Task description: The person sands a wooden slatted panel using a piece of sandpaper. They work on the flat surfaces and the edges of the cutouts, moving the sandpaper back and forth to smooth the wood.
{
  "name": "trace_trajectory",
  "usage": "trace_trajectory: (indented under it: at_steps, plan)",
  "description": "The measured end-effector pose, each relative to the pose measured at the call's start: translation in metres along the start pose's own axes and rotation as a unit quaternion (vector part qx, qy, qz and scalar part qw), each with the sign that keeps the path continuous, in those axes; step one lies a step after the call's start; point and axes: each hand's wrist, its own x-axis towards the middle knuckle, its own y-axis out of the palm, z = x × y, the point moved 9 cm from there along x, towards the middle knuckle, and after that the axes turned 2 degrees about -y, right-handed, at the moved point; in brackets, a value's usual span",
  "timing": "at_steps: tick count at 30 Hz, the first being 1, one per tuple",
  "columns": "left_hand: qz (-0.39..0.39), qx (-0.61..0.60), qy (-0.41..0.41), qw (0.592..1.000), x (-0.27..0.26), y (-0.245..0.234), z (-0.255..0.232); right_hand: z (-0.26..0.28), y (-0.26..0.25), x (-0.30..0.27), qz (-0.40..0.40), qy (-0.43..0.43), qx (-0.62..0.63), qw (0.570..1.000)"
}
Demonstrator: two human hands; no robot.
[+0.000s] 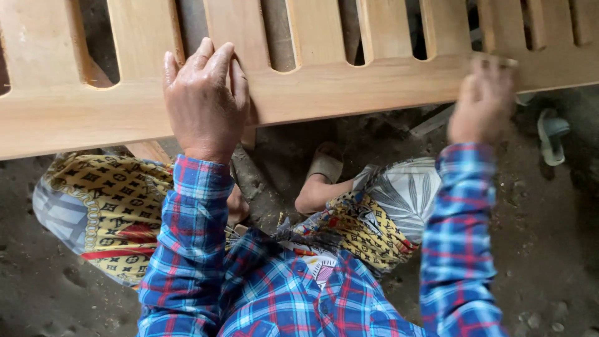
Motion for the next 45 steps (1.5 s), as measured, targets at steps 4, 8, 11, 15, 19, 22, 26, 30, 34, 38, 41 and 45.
trace_trajectory:
  at_steps: [4, 8, 11, 15, 19, 22, 26, 30, 34, 38, 41, 45]
  plan:
    - [0.005, 0.008, 0.006, 1.000, 0.001, -0.001, -0.003, 0.203, -0.018, -0.038, -0.066, -0.146, 0.136, 0.978]
    - [0.004, 0.012, 0.006, 1.000, 0.003, -0.003, -0.005, 0.277, 0.001, -0.075, 0.054, -0.238, 0.157, 0.957]
    - [0.002, 0.006, 0.009, 1.000, 0.003, -0.007, -0.005, 0.259, -0.015, -0.053, 0.059, -0.287, 0.254, 0.922]
    - [0.002, 0.002, -0.002, 1.000, 0.000, -0.002, 0.001, 0.123, -0.038, -0.003, -0.047, -0.221, 0.192, 0.955]
    - [-0.002, -0.005, -0.011, 1.000, 0.000, 0.000, 0.004, -0.044, -0.019, 0.012, -0.029, -0.079, 0.096, 0.992]
    - [-0.012, 0.005, -0.001, 1.000, 0.000, -0.001, -0.002, -0.041, -0.004, 0.005, -0.028, -0.023, -0.014, 0.999]
    - [-0.009, 0.017, -0.013, 1.000, 0.000, -0.001, 0.001, 0.154, -0.015, -0.021, -0.071, -0.138, 0.077, 0.985]
    - [-0.004, 0.028, -0.005, 1.000, 0.003, -0.001, -0.003, 0.287, 0.011, -0.077, -0.002, -0.171, 0.147, 0.974]
    - [-0.009, 0.014, -0.003, 1.000, 0.003, -0.006, -0.004, 0.304, -0.011, -0.071, 0.050, -0.264, 0.179, 0.946]
    - [-0.007, -0.012, -0.014, 1.000, 0.001, -0.003, 0.000, 0.239, -0.042, -0.023, 0.019, -0.320, 0.262, 0.910]
    - [-0.009, -0.024, -0.028, 0.999, 0.000, -0.002, 0.003, 0.105, -0.022, -0.001, -0.012, -0.251, 0.133, 0.959]
    - [-0.003, -0.026, -0.033, 0.999, 0.003, -0.005, 0.003, 0.014, -0.013, 0.001, -0.061, -0.159, 0.015, 0.985]
